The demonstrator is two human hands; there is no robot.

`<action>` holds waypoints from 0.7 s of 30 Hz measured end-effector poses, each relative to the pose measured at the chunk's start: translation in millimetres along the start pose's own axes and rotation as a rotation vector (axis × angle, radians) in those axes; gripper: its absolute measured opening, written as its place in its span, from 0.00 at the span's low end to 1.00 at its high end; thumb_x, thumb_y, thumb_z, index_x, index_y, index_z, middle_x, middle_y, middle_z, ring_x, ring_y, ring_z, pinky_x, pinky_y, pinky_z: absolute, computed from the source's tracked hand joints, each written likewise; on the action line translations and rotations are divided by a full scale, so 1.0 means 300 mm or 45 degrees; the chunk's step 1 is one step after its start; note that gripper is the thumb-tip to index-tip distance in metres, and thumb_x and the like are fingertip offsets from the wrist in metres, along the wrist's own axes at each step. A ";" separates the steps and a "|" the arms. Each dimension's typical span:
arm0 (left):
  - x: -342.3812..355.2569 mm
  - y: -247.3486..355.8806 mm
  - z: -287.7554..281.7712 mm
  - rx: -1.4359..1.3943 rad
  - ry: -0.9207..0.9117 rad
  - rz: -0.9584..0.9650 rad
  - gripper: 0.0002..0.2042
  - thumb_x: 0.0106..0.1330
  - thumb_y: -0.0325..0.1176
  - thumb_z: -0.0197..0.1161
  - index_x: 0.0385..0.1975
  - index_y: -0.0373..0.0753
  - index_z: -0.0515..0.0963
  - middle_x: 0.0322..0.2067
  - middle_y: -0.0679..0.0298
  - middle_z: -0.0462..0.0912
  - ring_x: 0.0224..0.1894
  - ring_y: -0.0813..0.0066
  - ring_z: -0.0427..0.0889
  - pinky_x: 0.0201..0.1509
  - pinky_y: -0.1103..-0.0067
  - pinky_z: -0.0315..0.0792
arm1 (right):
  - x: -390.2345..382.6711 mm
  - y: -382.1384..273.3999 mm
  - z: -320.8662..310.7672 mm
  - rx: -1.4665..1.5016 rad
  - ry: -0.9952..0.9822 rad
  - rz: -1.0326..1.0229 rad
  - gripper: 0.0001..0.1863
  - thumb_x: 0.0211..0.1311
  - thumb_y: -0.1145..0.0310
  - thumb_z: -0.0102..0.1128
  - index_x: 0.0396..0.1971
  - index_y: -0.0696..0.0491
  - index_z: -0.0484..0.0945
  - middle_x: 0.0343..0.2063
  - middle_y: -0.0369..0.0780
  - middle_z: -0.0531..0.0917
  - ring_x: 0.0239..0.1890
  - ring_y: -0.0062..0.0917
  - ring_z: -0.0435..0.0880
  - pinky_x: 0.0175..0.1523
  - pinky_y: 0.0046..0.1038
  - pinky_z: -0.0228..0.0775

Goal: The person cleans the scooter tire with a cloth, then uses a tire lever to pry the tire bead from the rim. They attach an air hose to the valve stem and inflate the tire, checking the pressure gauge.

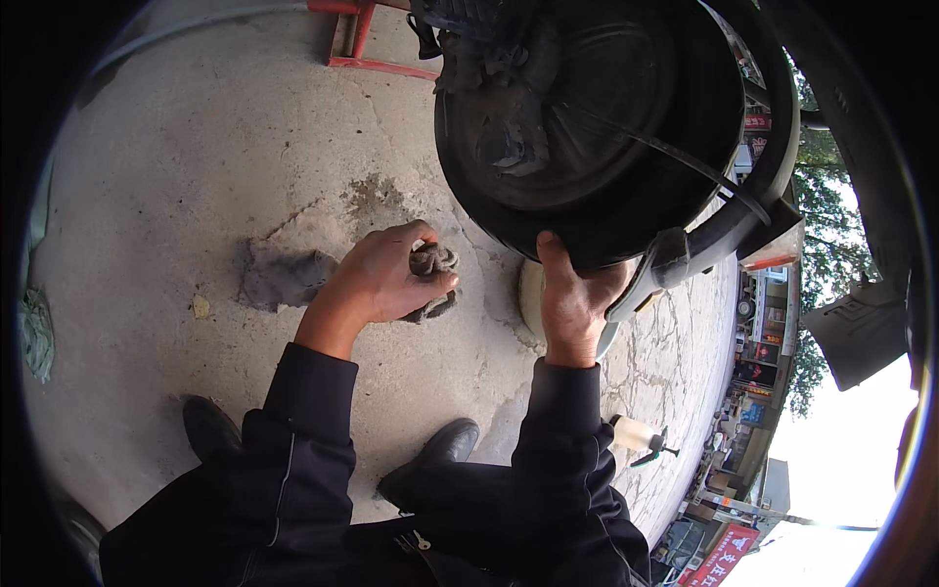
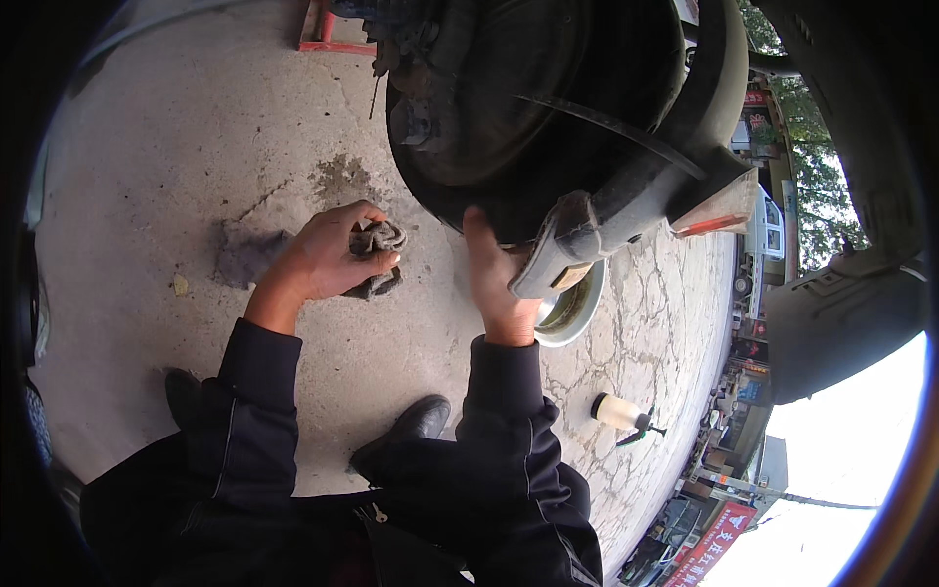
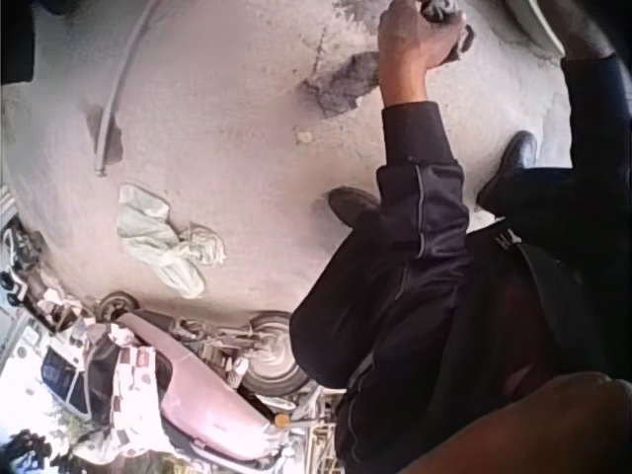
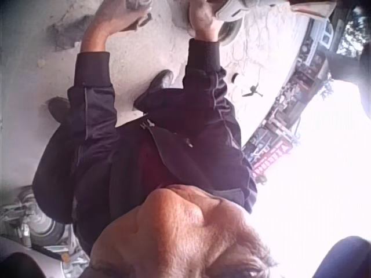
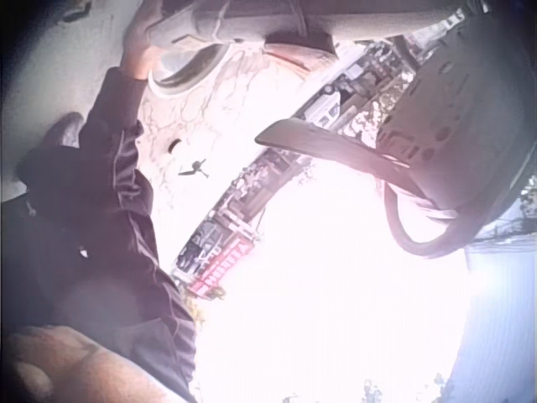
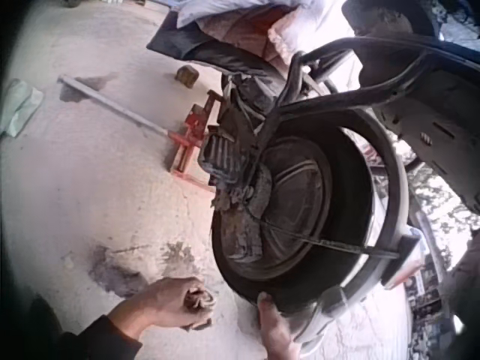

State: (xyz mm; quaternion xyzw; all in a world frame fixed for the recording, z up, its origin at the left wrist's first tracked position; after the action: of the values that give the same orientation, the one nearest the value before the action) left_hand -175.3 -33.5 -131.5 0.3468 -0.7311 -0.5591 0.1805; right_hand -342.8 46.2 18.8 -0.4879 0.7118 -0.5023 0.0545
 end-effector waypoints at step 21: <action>-0.090 0.276 0.130 -0.180 0.630 0.350 0.38 0.63 0.28 0.64 0.73 0.27 0.57 0.13 0.61 0.75 0.14 0.71 0.77 0.24 0.77 0.70 | 0.061 -0.133 0.010 -0.188 -0.338 -0.475 0.10 0.58 0.65 0.75 0.35 0.54 0.84 0.30 0.36 0.85 0.30 0.28 0.83 0.34 0.31 0.74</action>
State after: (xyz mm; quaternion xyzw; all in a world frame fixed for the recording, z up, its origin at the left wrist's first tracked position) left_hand -207.3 23.6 -62.2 0.3569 -0.6642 -0.4775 0.4512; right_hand -325.1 30.0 55.5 -0.6752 0.6309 -0.3818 0.0179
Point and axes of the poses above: each hand's wrist, its own x-axis towards the middle knuckle, its own z-axis out of the palm, y = z × x, the point moved 10 cm from there along x, towards the middle knuckle
